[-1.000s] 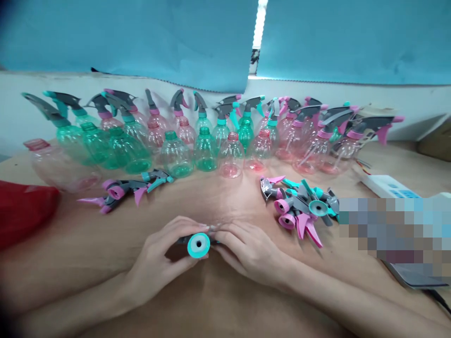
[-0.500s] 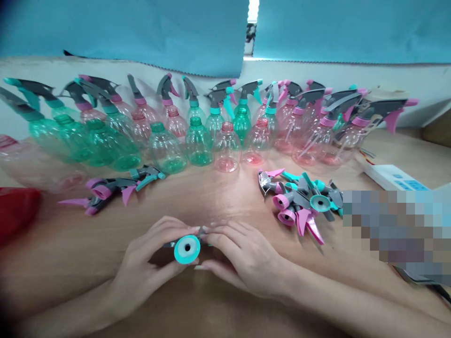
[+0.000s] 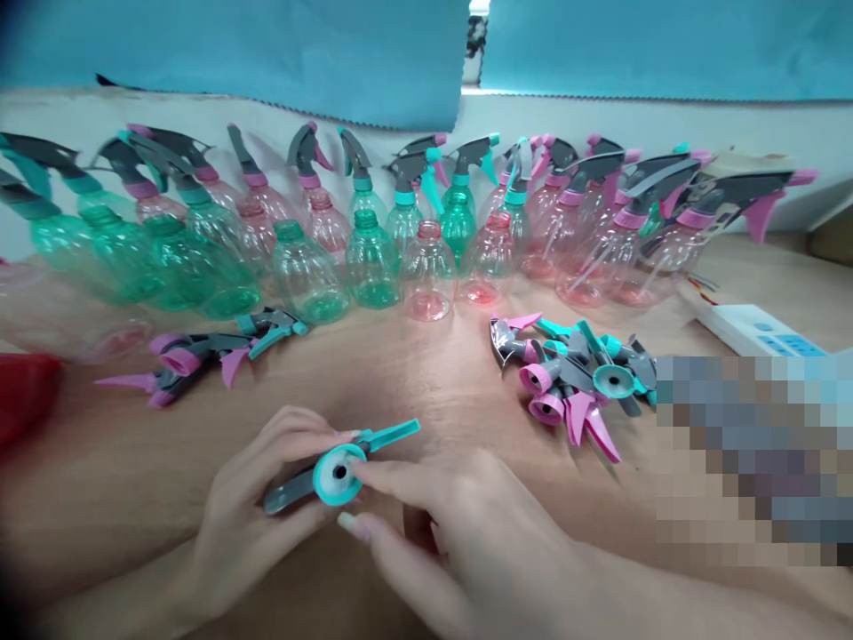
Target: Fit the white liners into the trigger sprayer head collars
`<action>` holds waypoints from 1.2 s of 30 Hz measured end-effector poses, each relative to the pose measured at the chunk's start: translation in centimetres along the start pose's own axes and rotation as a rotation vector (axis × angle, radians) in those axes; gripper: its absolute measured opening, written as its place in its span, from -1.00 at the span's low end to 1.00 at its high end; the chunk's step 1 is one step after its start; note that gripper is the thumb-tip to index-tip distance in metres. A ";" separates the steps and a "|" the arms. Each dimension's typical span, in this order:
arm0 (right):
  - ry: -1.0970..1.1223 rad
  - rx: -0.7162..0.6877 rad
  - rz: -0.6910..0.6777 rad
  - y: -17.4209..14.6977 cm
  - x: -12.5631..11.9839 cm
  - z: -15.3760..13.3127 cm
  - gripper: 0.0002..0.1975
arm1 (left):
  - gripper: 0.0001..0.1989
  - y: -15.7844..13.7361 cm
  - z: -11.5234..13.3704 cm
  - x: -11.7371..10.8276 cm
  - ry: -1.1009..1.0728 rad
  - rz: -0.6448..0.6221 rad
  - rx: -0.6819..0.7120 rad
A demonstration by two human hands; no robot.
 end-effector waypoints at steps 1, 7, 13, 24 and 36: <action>0.022 0.074 -0.066 0.0 0.5 0.5 -0.87 | -0.75 0.0 0.0 0.0 0.003 -0.001 -0.008; 0.180 0.216 -0.162 -0.5 1.2 0.9 -0.70 | -0.74 0.0 0.0 0.0 0.020 -0.010 0.003; 0.284 0.222 -0.197 0.1 1.2 1.6 -0.68 | -0.77 -0.1 0.1 -0.1 0.029 -0.005 0.029; 0.488 0.344 -0.156 0.9 1.3 4.0 -0.76 | -0.74 -0.7 -1.4 0.1 -0.019 -0.023 -0.107; 0.531 0.372 -0.164 1.2 1.7 4.8 -0.79 | -0.75 -0.6 -1.2 0.3 -0.050 -0.031 -0.092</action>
Point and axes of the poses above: each hand's wrist, its own y-axis towards the middle knuckle, its own x-axis out of the palm, z = x × y, the point moved 8 cm from there along y, towards the middle knuckle, and after that the axes turned 11 degrees about x, right-handed, at the moved point
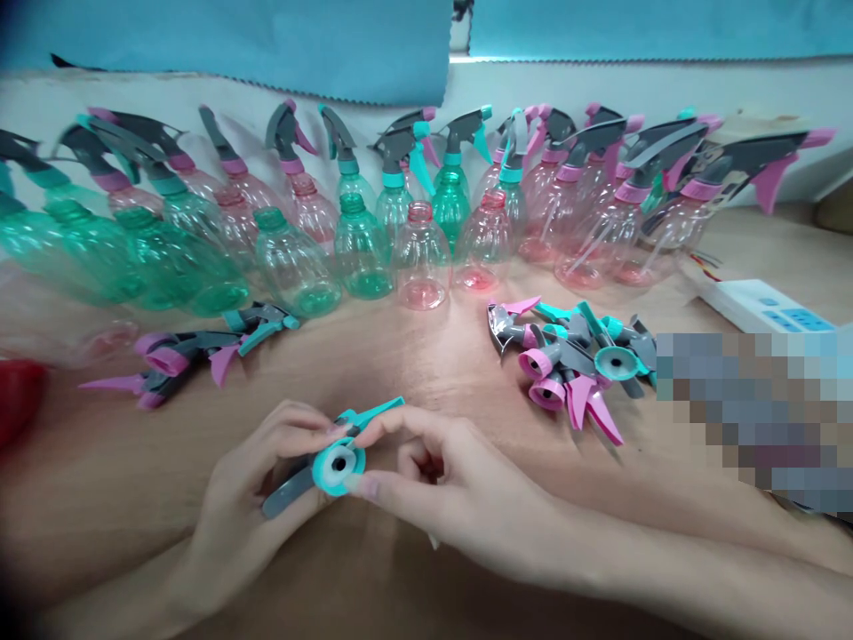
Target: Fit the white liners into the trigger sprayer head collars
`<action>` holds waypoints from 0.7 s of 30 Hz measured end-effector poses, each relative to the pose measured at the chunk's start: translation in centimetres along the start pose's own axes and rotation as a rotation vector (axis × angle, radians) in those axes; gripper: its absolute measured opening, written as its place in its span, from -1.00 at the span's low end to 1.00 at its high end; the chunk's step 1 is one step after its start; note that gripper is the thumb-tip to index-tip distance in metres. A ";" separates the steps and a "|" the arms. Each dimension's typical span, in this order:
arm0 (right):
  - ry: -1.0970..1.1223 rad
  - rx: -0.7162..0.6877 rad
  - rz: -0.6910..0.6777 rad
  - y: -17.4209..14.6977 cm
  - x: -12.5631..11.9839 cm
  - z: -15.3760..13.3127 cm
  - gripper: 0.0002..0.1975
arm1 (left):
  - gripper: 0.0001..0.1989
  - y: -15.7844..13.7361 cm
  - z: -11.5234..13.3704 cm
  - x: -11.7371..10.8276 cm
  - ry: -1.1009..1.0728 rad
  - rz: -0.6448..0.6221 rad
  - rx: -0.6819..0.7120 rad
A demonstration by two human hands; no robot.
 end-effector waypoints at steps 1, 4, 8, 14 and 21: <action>-0.009 -0.008 0.005 0.0 0.1 0.0 -0.79 | -0.75 0.0 0.0 0.0 0.001 0.001 0.004; -0.015 -0.057 0.016 -0.2 0.3 0.0 -0.79 | -0.72 0.0 0.1 0.0 0.011 0.002 0.011; -0.012 -0.070 0.021 -0.5 0.6 0.3 -0.75 | -0.72 0.1 0.4 -0.1 0.044 0.002 0.045; -0.130 -0.061 0.049 -1.3 1.4 0.3 -0.66 | -0.76 0.2 0.7 -0.2 0.110 -0.009 0.082; -0.096 0.043 0.021 -1.4 1.9 0.4 -0.66 | -0.80 0.7 1.7 -0.1 0.182 -0.026 0.185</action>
Point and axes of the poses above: each hand's wrist, its own y-axis towards the middle knuckle, its own x-axis out of the palm, z = x × y, the point moved 8 cm from there along y, towards the middle knuckle, and after that the axes turned 11 degrees about x, right-handed, at the moved point
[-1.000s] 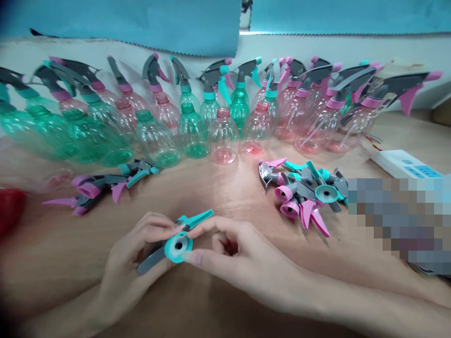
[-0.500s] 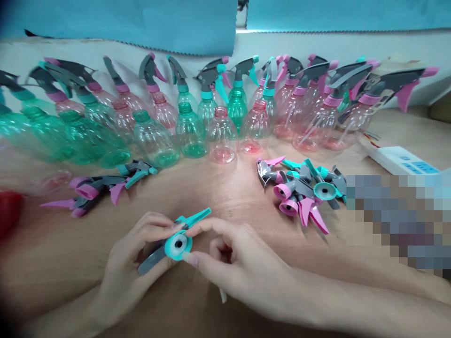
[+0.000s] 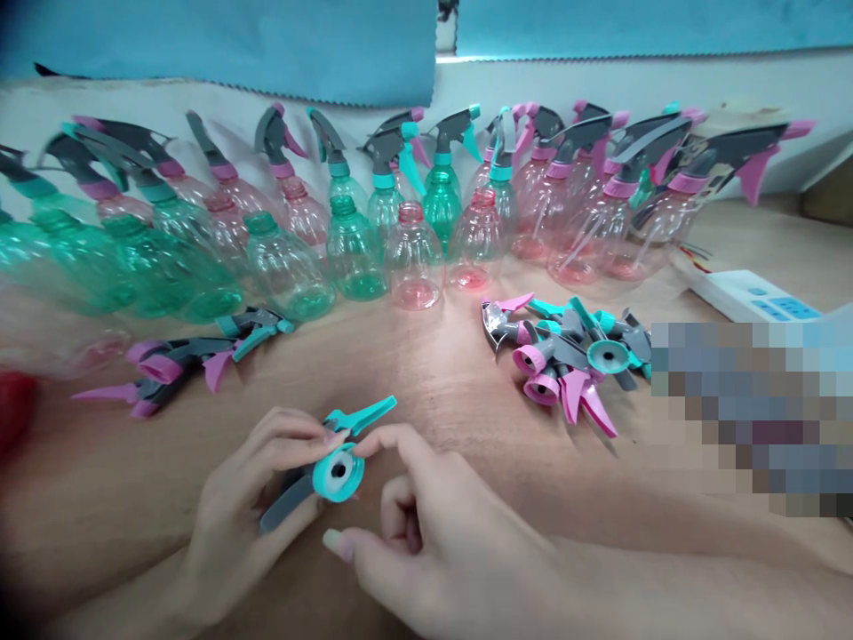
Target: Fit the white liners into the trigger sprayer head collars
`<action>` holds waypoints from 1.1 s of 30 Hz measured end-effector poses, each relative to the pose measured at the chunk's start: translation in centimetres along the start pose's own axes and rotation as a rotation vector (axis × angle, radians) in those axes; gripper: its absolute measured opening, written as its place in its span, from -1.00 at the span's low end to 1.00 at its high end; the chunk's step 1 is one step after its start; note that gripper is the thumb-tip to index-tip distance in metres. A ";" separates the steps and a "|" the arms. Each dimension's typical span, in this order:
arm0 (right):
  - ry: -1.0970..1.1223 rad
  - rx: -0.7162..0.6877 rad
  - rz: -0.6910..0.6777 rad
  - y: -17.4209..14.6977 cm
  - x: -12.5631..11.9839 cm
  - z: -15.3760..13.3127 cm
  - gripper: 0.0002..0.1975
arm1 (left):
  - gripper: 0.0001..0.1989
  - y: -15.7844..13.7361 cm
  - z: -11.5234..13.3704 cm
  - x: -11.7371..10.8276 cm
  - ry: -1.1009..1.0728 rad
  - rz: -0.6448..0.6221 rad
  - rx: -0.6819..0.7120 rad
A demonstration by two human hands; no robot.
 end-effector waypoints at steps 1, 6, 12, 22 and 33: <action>0.037 0.013 -0.015 0.1 0.0 0.0 -0.71 | -0.81 0.0 0.1 0.0 0.001 -0.004 0.011; 0.101 -0.033 -0.052 0.5 -0.1 -0.4 -0.78 | -0.82 0.0 0.2 0.2 -0.014 -0.010 0.020; -0.079 -0.131 0.073 -0.6 -0.4 -1.2 -0.65 | -0.82 -0.3 -0.4 0.2 -0.065 0.008 -0.045; -0.159 0.038 0.047 -1.0 -0.4 -1.0 -0.54 | -0.87 -0.5 -0.1 -0.1 0.050 0.038 -0.001; 0.342 0.243 -0.291 -0.4 0.3 1.1 -0.41 | -0.87 -0.1 0.4 -0.2 0.133 0.036 0.042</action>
Point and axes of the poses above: each hand's wrist, its own y-axis towards the middle knuckle, its own x-axis out of the palm, z = x × y, the point moved 8 cm from there along y, towards the middle knuckle, and after that the axes turned 11 degrees about x, right-handed, at the moved point
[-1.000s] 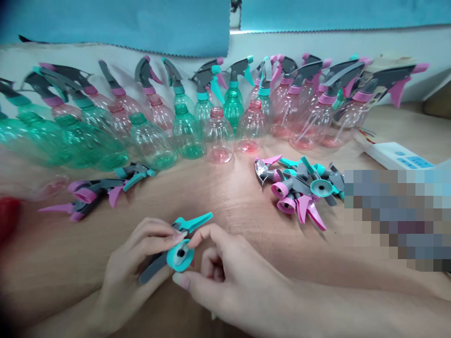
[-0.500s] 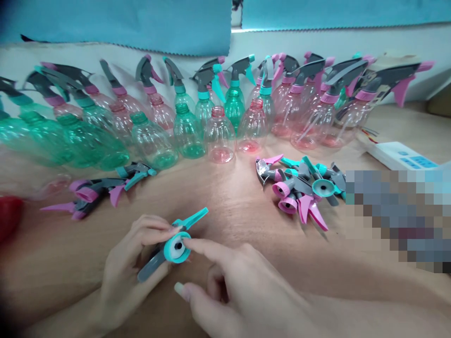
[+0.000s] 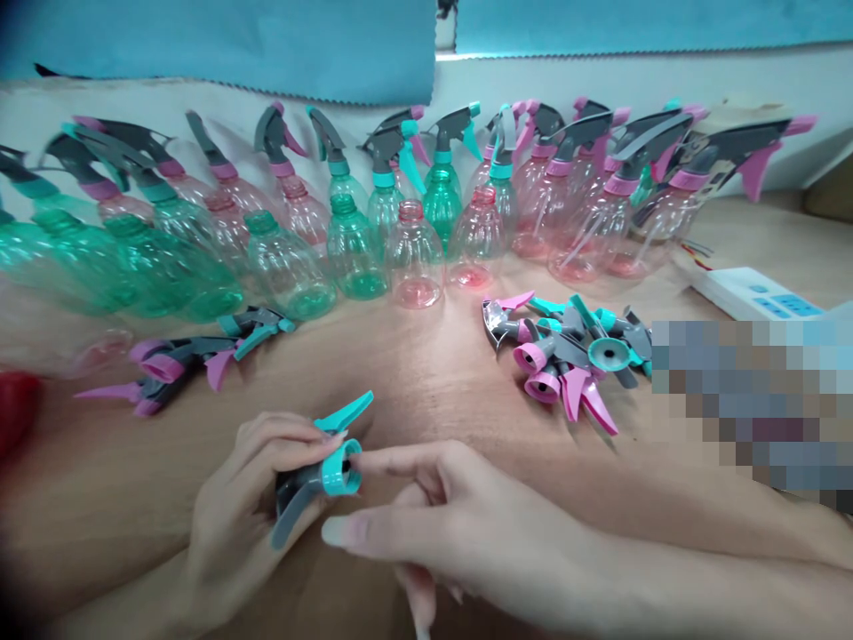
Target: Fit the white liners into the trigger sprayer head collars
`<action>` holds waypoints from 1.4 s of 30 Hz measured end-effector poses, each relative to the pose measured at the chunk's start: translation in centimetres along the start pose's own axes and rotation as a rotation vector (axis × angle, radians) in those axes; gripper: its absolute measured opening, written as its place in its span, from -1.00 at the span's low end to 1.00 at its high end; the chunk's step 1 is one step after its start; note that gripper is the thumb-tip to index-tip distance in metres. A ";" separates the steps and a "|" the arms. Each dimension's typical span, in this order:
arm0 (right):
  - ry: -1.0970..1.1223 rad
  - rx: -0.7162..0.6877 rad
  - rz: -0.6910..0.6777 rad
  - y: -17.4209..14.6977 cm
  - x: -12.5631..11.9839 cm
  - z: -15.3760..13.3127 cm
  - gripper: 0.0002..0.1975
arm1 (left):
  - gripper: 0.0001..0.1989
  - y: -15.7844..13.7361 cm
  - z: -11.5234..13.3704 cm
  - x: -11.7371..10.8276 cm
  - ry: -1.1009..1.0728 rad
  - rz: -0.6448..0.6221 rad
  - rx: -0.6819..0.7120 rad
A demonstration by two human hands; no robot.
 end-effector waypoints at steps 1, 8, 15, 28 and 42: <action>0.033 -0.015 0.001 0.0 -0.2 -0.1 -0.43 | -0.87 -0.1 -0.2 -0.1 -0.004 0.005 -0.020; 0.059 -0.101 -0.002 0.6 -0.1 -0.3 -0.56 | -0.86 -0.7 -1.1 0.1 -0.155 0.013 -0.147; -0.164 -0.211 0.062 0.1 -0.3 -1.5 -0.62 | -0.83 -1.0 -1.5 0.5 -0.295 -0.005 -0.188; -0.157 -0.253 0.059 -0.1 0.1 -2.0 -0.64 | -0.83 -0.7 -1.3 0.6 -0.285 -0.025 -0.165; -0.280 -0.287 0.080 -0.2 0.2 -2.5 -0.80 | -0.83 -0.6 -0.8 0.6 -0.285 -0.019 -0.098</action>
Point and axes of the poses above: each hand's wrist, its own y-axis towards the middle knuckle, its own x-axis out of the palm, z = x × y, the point moved 8 cm from there along y, towards the middle knuckle, and after that the axes turned 11 degrees about x, right-handed, at the moved point
